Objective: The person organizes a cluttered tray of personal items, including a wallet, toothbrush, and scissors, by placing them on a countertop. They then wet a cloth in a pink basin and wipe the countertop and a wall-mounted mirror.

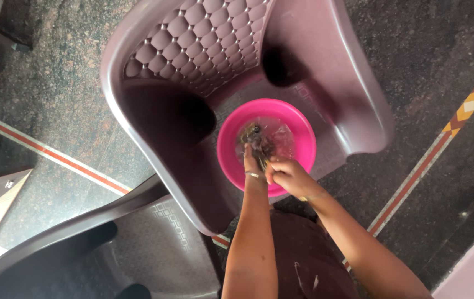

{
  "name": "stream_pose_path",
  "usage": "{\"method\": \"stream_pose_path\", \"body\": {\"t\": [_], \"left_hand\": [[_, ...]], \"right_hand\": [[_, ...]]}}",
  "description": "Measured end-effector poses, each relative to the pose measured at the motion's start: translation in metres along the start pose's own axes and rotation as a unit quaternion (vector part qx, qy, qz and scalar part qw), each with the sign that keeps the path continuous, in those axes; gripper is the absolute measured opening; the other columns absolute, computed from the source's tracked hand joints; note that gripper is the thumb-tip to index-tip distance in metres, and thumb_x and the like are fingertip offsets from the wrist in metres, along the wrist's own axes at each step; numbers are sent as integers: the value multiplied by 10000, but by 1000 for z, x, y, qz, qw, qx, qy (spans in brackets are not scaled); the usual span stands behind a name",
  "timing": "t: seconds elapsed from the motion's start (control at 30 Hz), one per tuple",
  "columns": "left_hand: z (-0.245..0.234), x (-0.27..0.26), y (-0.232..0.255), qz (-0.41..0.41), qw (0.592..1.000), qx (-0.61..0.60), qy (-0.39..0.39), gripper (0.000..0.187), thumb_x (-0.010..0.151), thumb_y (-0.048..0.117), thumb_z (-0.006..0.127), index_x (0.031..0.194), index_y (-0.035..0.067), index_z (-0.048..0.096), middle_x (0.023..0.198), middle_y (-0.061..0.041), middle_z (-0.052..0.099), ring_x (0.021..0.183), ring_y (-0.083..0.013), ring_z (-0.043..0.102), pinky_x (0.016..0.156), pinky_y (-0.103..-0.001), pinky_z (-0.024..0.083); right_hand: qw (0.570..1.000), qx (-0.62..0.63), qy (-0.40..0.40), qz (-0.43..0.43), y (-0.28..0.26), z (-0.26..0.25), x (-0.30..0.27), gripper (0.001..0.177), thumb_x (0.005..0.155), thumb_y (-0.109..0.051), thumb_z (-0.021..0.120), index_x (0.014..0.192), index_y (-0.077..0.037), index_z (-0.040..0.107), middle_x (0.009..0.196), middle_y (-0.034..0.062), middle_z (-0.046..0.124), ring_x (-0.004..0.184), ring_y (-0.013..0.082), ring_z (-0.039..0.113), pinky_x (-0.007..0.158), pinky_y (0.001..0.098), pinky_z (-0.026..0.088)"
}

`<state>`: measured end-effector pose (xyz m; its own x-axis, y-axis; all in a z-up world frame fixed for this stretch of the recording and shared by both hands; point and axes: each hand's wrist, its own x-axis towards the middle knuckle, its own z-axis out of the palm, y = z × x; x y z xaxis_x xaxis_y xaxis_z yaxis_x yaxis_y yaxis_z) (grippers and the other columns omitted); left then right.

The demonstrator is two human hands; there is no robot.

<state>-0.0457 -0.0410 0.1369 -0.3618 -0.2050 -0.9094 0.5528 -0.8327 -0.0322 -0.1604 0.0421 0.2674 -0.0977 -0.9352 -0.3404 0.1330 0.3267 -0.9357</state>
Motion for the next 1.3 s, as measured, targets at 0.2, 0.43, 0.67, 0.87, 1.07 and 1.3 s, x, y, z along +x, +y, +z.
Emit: {"method": "stream_pose_path", "body": {"t": [0.2,0.43,0.67,0.87,1.07,1.3], "left_hand": [[-36,60,17,64,975,162,135,403,899,257,581,1233,40,644,1065,-127,707,905,-306,689,739,-475,558],[-49,24,-38,295,923,228,93,280,867,127,613,1134,52,651,927,-69,683,784,-217,630,651,-375,511],[-41,-27,-55,309,889,283,183,337,1052,268,605,1135,-55,654,901,-143,646,721,-219,568,576,-356,419],[-17,-14,-7,-36,994,97,-24,363,940,357,479,1076,68,651,915,-116,720,743,-284,701,646,-438,569],[-44,68,23,-49,969,240,9,220,905,110,616,1092,-2,590,937,-221,660,753,-361,675,713,-512,593],[-51,52,-21,325,830,452,39,363,824,76,587,1165,-34,650,1011,-196,722,930,-381,737,820,-501,553]], "right_hand": [[989,-106,99,8,-32,-10,-27,196,754,86,525,845,-38,646,918,65,619,880,171,666,718,329,498],[882,236,186,363,119,6,43,243,967,-307,659,1191,-214,655,1022,-32,667,868,113,620,677,330,502],[862,364,235,264,136,19,48,484,870,-65,677,1352,-93,643,964,94,677,761,220,638,600,338,493],[868,402,217,193,39,32,-26,584,801,125,570,1364,-13,634,1125,109,707,954,193,699,808,299,568],[854,416,233,208,7,21,-80,571,806,158,537,1350,9,629,1166,112,724,1010,183,701,895,294,552],[763,445,339,324,132,13,11,279,900,-229,675,1150,-104,676,975,78,724,789,204,713,710,437,611]]}}
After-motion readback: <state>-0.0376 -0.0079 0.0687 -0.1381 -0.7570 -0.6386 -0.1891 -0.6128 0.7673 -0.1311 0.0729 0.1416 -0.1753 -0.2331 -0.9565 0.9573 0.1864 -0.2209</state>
